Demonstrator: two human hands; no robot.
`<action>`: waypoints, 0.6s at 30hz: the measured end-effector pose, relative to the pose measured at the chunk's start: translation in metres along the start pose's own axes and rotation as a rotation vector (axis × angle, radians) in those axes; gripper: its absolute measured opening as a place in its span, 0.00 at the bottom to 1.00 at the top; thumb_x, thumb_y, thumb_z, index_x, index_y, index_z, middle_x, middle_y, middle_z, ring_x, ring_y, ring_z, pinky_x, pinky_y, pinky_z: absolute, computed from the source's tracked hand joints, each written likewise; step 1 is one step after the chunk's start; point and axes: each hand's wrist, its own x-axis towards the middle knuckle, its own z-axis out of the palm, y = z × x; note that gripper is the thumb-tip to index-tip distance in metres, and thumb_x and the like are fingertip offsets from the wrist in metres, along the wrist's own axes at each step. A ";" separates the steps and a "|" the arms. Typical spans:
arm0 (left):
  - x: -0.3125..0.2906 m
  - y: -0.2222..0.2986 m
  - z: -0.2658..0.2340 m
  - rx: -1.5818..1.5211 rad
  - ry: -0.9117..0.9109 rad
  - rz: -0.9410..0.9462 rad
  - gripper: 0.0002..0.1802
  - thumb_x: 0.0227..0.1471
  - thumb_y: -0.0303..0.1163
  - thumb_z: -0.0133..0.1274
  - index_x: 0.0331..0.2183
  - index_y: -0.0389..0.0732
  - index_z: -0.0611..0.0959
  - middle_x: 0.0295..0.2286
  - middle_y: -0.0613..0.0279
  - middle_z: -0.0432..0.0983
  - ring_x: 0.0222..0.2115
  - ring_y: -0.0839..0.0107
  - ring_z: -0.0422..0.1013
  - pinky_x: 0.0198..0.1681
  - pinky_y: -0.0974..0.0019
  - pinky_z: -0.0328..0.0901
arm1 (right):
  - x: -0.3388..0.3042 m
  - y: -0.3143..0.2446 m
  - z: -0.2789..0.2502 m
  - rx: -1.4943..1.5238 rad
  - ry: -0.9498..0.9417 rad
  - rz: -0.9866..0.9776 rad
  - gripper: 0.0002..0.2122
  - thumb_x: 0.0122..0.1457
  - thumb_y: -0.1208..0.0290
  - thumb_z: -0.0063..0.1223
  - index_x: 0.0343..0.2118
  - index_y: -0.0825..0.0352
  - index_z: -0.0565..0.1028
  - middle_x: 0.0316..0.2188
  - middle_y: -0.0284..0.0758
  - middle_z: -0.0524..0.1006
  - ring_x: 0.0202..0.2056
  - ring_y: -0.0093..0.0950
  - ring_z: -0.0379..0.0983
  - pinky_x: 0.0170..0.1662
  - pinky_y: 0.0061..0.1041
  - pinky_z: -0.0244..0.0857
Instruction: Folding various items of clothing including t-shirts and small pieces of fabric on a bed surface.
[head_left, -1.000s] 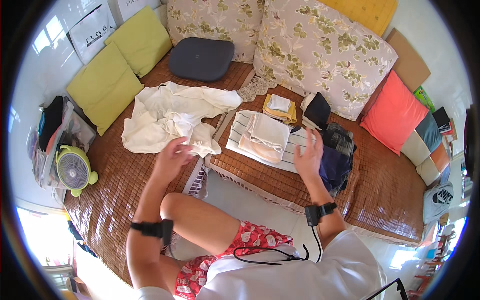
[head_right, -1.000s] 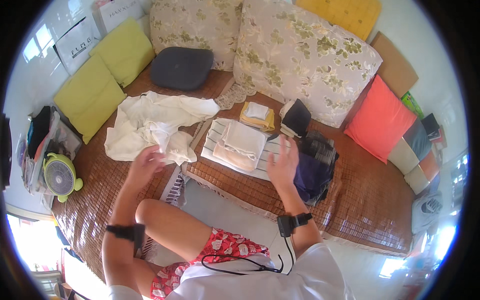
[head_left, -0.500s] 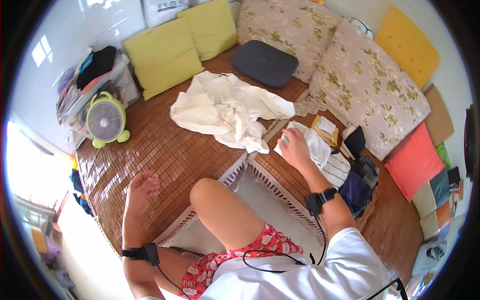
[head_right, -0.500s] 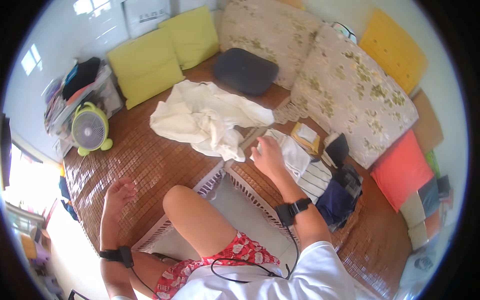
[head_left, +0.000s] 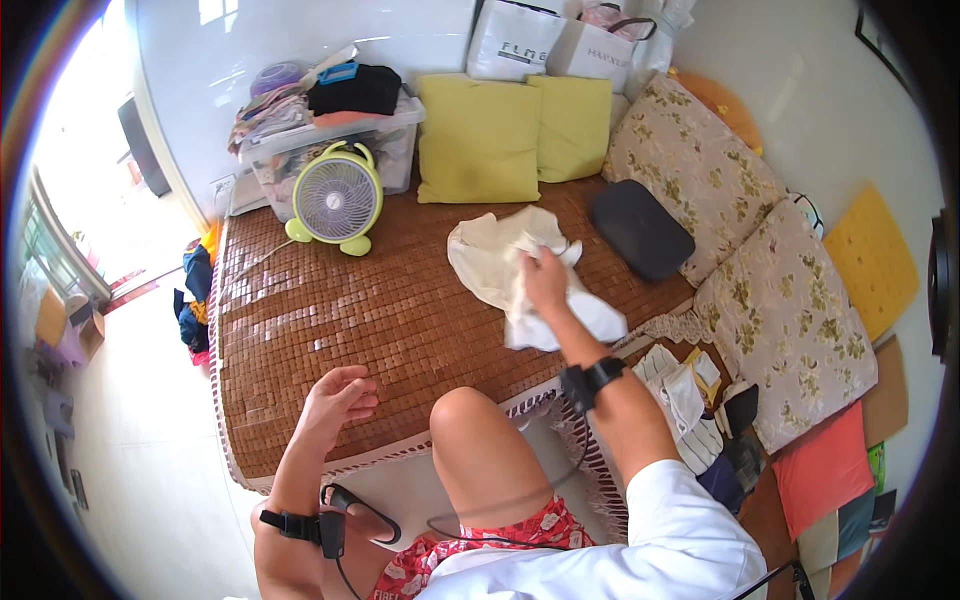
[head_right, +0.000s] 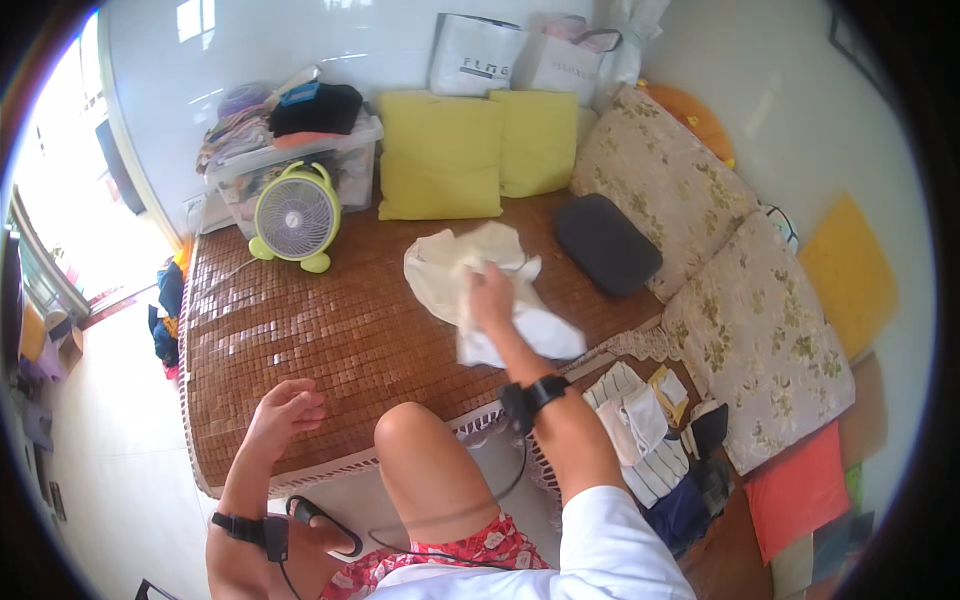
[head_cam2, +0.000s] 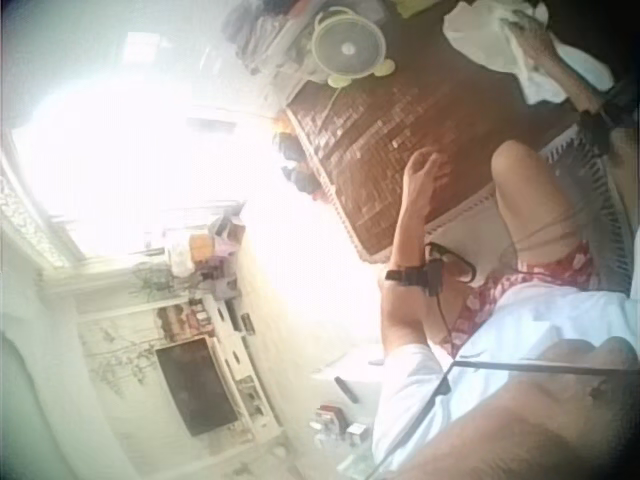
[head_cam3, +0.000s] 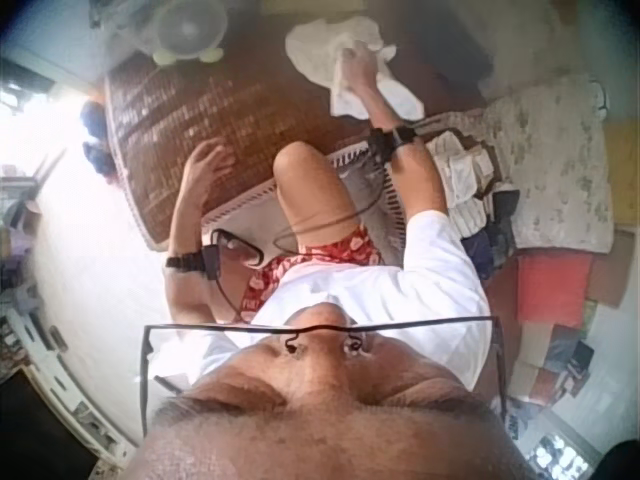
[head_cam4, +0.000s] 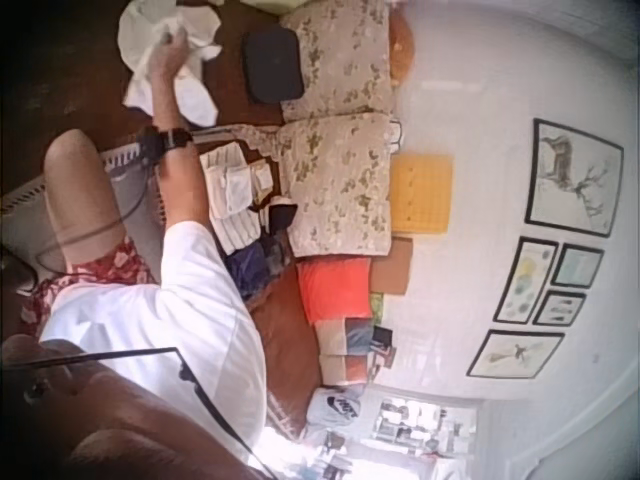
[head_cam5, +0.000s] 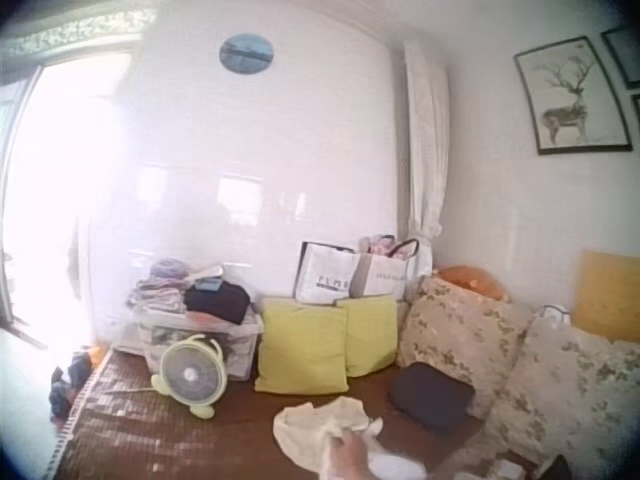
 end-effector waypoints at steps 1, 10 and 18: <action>0.002 0.004 0.006 -0.101 0.012 -0.015 0.19 0.61 0.36 0.51 0.51 0.38 0.72 0.41 0.57 0.76 0.38 0.69 0.75 0.41 0.63 0.73 | -0.009 -0.030 0.016 0.161 -0.098 -0.038 0.14 0.58 0.65 0.51 0.41 0.71 0.75 0.36 0.51 0.77 0.40 0.50 0.73 0.45 0.42 0.66; 0.062 -0.024 -0.026 -0.942 -0.360 0.004 0.21 0.60 0.41 0.42 0.47 0.38 0.76 0.40 0.51 0.76 0.41 0.57 0.75 0.45 0.50 0.72 | -0.147 -0.201 0.060 0.117 -1.055 -0.863 0.19 0.55 0.73 0.54 0.51 0.66 0.73 0.47 0.44 0.75 0.48 0.37 0.73 0.50 0.31 0.68; 0.061 -0.009 -0.039 -1.019 -0.312 0.144 0.16 0.61 0.35 0.43 0.44 0.36 0.77 0.39 0.53 0.77 0.37 0.61 0.76 0.40 0.57 0.73 | -0.133 -0.164 0.095 0.082 -0.759 -0.589 0.35 0.43 0.73 0.63 0.58 0.65 0.64 0.54 0.49 0.65 0.53 0.45 0.67 0.56 0.40 0.63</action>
